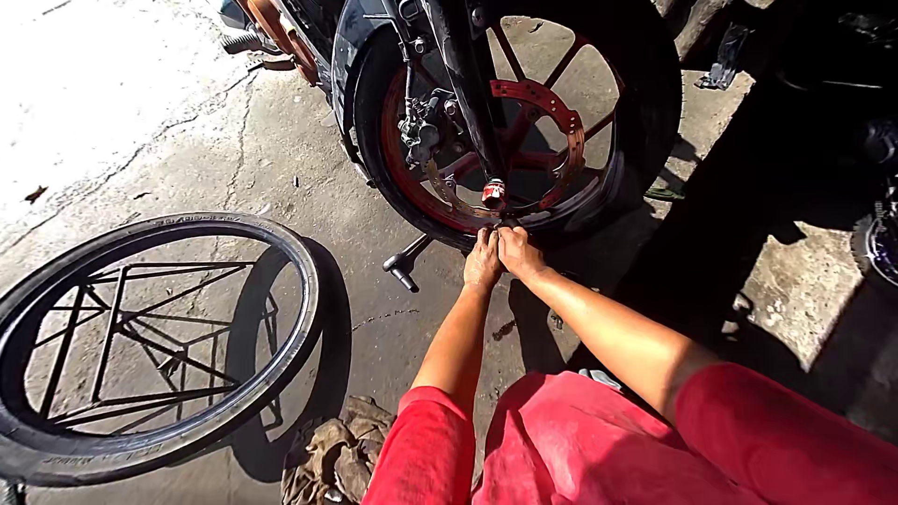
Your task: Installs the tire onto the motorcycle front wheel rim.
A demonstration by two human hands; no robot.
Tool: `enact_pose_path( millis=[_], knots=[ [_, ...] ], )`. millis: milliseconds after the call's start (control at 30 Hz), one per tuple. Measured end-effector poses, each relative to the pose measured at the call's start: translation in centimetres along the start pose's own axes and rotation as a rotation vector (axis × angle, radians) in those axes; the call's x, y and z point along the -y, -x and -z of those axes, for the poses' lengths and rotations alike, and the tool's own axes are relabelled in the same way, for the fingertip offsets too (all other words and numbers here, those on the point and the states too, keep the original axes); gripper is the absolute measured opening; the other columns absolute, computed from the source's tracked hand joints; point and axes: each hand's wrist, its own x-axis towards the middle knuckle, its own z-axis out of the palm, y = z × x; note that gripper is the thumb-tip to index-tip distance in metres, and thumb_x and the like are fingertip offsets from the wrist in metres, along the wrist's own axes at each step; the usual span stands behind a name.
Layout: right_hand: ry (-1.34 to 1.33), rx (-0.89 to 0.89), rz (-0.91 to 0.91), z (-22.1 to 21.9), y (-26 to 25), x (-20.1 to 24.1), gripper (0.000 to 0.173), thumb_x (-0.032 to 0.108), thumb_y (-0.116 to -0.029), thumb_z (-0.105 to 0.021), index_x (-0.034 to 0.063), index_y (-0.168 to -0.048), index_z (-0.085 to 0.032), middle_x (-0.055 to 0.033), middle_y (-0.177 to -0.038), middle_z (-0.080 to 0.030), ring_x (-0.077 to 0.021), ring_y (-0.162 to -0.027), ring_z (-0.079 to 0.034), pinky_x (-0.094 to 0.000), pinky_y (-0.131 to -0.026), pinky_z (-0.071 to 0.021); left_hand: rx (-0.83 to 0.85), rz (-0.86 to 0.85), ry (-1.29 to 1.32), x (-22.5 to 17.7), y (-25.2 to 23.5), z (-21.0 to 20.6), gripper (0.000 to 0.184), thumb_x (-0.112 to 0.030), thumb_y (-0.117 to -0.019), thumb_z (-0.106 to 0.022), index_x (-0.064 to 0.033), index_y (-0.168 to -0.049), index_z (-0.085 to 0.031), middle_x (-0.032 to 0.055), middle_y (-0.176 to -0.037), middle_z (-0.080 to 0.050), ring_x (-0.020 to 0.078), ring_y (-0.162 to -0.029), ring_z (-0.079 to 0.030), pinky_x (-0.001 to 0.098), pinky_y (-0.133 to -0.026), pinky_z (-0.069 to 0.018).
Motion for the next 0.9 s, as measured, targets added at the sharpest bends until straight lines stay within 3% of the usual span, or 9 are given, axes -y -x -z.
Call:
enact_pose_path(
  millis=[67,200,400,500,567,733,900],
  knots=[
    [0.115,0.027,0.013,-0.3,-0.6,-1.9,0.040,0.015,-0.1089,-0.039,0.0074,-0.143,-0.057,-0.0229,-0.144,-0.057,-0.0408,-0.127,-0.060,-0.0566,-0.106,-0.0487,-0.013,0.018,-0.003,0.3,-0.5,0.1,0.039,-0.025,-0.1062,-0.047,-0.0084,-0.139,-0.061,0.0161,-0.148,-0.054,0.0309,-0.125,-0.063,0.0446,-0.103,-0.0528],
    [0.325,0.128,0.098,-0.5,-0.5,-3.0,0.038,0.005,-0.1068,-0.040,0.0010,-0.141,-0.057,-0.0274,-0.141,-0.057,-0.0445,-0.131,-0.057,-0.0595,-0.108,-0.0450,0.075,0.013,-0.064,0.1,-0.6,0.3,0.037,-0.023,-0.1068,-0.043,-0.0112,-0.133,-0.066,0.0122,-0.138,-0.063,0.0295,-0.125,-0.063,0.0480,-0.104,-0.0512],
    [0.557,0.257,0.082,-0.1,-0.1,-1.4,0.038,0.006,-0.1034,-0.046,-0.0042,-0.138,-0.057,-0.0264,-0.143,-0.056,-0.0434,-0.139,-0.047,-0.0587,-0.115,-0.0368,0.271,-0.006,-0.176,-0.6,-0.8,1.5,0.044,-0.037,-0.1025,-0.048,-0.0110,-0.134,-0.065,0.0086,-0.143,-0.061,0.0284,-0.138,-0.052,0.0513,-0.109,-0.0457],
    [0.563,0.213,0.157,-1.1,1.0,-2.3,0.048,-0.001,-0.1050,-0.038,-0.0098,-0.152,-0.038,-0.0277,-0.157,-0.040,-0.0452,-0.147,-0.036,-0.0590,-0.119,-0.0308,0.279,0.003,-0.203,-0.4,-1.3,1.5,0.044,-0.035,-0.1034,-0.048,-0.0115,-0.138,-0.061,0.0092,-0.145,-0.059,0.0296,-0.141,-0.049,0.0526,-0.110,-0.0454],
    [0.528,0.207,0.179,-1.1,1.3,-3.0,0.050,-0.001,-0.1047,-0.038,-0.0080,-0.154,-0.034,-0.0260,-0.162,-0.033,-0.0457,-0.148,-0.034,-0.0590,-0.118,-0.0328,0.265,0.014,-0.209,0.0,-1.6,1.0,0.040,-0.028,-0.1053,-0.047,-0.0112,-0.138,-0.062,0.0099,-0.144,-0.060,0.0303,-0.141,-0.049,0.0519,-0.110,-0.0460],
    [0.459,0.225,0.127,0.0,0.4,-2.8,0.043,0.001,-0.1029,-0.046,-0.0030,-0.146,-0.049,-0.0257,-0.154,-0.044,-0.0458,-0.140,-0.046,-0.0599,-0.111,-0.0415,0.212,-0.019,-0.240,0.8,-1.7,-0.1,0.035,-0.020,-0.1055,-0.048,-0.0120,-0.136,-0.063,0.0101,-0.142,-0.061,0.0305,-0.140,-0.051,0.0502,-0.107,-0.0485],
    [0.543,0.338,0.019,1.9,0.4,0.3,0.037,0.007,-0.1050,-0.045,-0.0042,-0.138,-0.056,-0.0278,-0.139,-0.058,-0.0451,-0.129,-0.056,-0.0605,-0.108,-0.0425,0.169,-0.036,-0.240,2.1,-1.0,0.4,0.034,-0.019,-0.1073,-0.045,-0.0121,-0.135,-0.064,0.0102,-0.142,-0.061,0.0309,-0.137,-0.053,0.0499,-0.103,-0.0513]
  ],
)
